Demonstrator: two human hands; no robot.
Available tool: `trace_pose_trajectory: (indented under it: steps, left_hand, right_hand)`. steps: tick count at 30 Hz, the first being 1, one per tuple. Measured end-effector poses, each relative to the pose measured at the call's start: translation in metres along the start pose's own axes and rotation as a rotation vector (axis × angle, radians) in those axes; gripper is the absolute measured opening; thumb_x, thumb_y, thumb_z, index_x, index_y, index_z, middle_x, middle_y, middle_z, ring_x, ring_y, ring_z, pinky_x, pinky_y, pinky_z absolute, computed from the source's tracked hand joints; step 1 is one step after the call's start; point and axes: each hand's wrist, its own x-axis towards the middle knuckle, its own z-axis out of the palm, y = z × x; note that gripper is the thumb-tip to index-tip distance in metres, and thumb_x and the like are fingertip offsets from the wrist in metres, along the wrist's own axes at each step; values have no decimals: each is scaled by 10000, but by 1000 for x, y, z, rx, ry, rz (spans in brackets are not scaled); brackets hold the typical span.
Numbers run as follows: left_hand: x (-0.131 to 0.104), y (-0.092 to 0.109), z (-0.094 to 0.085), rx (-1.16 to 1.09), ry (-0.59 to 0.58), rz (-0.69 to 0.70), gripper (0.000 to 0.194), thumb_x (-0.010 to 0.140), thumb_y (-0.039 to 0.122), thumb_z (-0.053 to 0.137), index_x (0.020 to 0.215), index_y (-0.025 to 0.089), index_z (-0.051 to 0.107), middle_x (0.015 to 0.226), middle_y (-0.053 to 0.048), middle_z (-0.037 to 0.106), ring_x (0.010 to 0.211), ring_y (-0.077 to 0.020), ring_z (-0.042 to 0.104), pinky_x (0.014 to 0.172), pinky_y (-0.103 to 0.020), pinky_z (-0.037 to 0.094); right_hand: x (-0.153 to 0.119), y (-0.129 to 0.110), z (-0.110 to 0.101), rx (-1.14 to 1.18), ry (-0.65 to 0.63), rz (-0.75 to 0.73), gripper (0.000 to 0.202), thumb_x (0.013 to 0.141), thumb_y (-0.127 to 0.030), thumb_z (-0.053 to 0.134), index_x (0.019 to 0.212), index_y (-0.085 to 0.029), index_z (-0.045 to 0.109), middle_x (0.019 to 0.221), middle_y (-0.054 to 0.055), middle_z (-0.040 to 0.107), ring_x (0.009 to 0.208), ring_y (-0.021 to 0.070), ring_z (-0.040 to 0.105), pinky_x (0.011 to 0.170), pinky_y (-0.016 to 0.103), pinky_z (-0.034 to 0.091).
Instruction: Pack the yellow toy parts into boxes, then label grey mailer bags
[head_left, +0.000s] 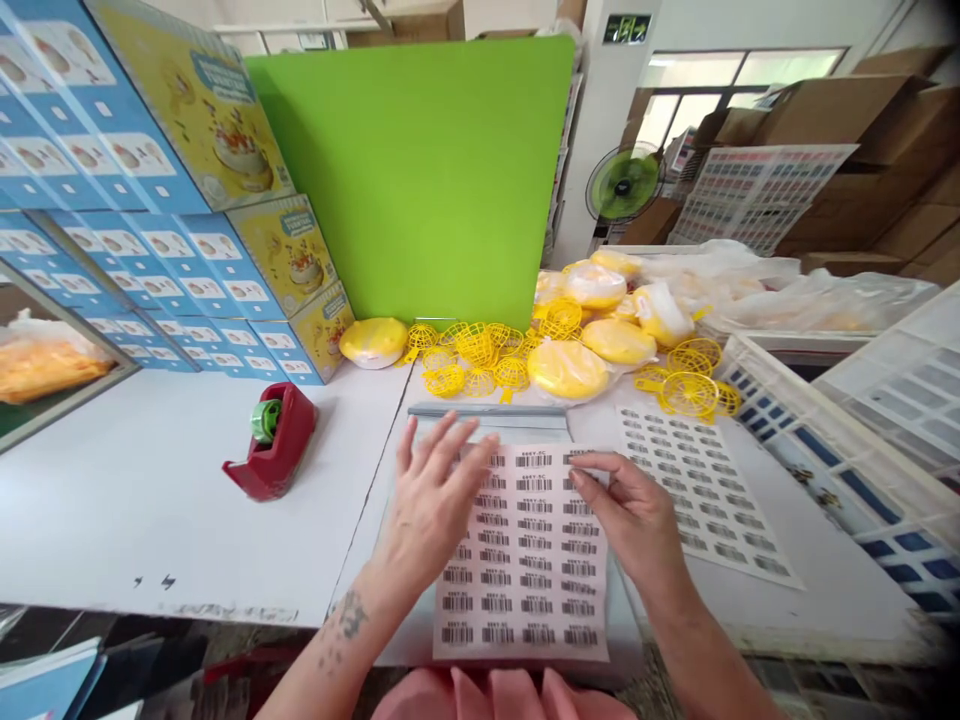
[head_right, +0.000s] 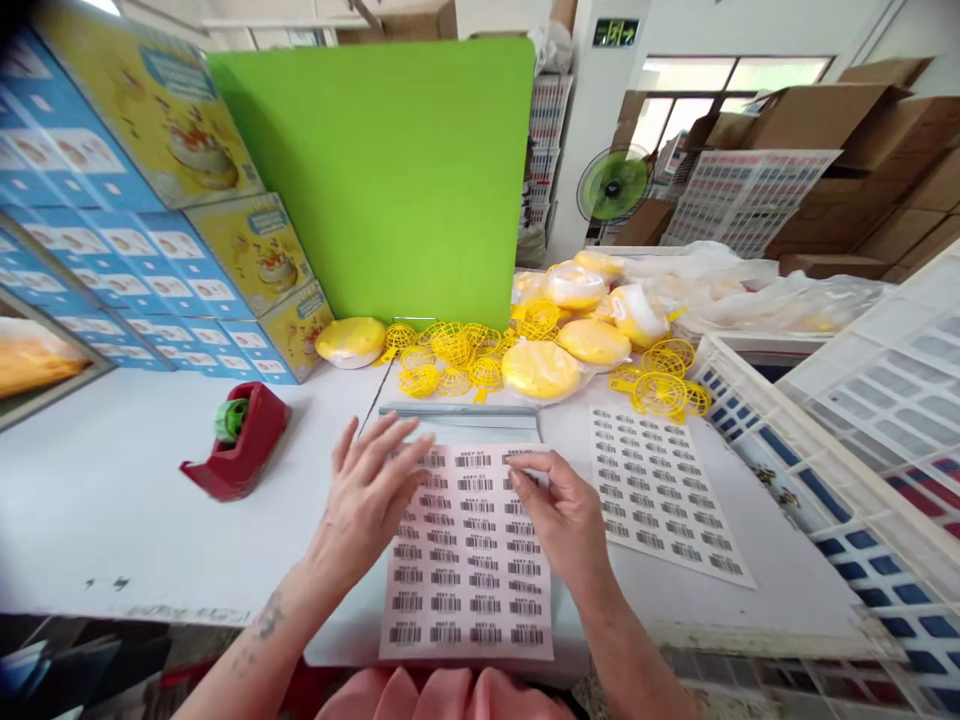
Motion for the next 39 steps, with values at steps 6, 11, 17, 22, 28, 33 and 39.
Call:
trace_pose_trajectory:
  steps: [6,11,17,22,28,33,39]
  left_hand:
    - [28,6,-5,-247,-141,53,313,906,352,562,1175,201,619,850,-25,615,828,-166,581,849,-377,460]
    - [32,5,-7,-399,-203,28,244,895,351,574,1052,206,692,784,-14,592,776,-152,571,760,-329,416]
    - [34,11,-19,-382,-327,-8,226,939,349,510,974,240,704,780,-6,577,795,-159,538,797,-359,362]
    - [32,30,-18,-244,-345,-23,237,962,298,473,885,232,687,787,-15,559,770,-166,481,807,-398,322]
    - [21,37,-16,-205,-352,15,210,960,239,464,873,225,655,754,-2,555,752,-169,455,829,-406,305]
    - [-4,10,-31,-142,-380,-7,193,959,275,483,862,225,642,766,1,570,761,-173,465,860,-416,302]
    - [-21,-15,-45,-262,-451,-31,190,963,291,482,888,226,645,771,12,612,767,-151,523,786,-331,375]
  right_hand:
    - [-16,-17,-6,0,-10,-148,168,842,-210,657,967,-315,698,818,-46,683,648,91,597,580,184,488]
    - [-19,-15,-13,26,35,-186,191,835,-179,665,948,-326,710,884,-49,706,811,108,632,709,187,511]
    - [-17,-13,-23,-125,-18,-245,293,844,-180,655,1099,-324,675,897,-11,676,755,140,633,639,243,527]
    - [-8,-35,-16,-533,33,-623,273,862,-164,625,1111,-257,687,1166,100,602,1178,291,515,1029,509,384]
    - [-12,-46,5,-587,-131,-632,114,919,-151,539,873,-200,630,779,15,643,836,184,568,979,432,336]
    - [-20,-35,3,-550,-205,-583,177,903,-80,480,815,-204,570,742,6,603,786,174,517,951,410,319]
    - [-18,-31,7,-501,-279,-559,179,909,-81,474,796,-202,541,730,6,572,767,179,475,914,404,337]
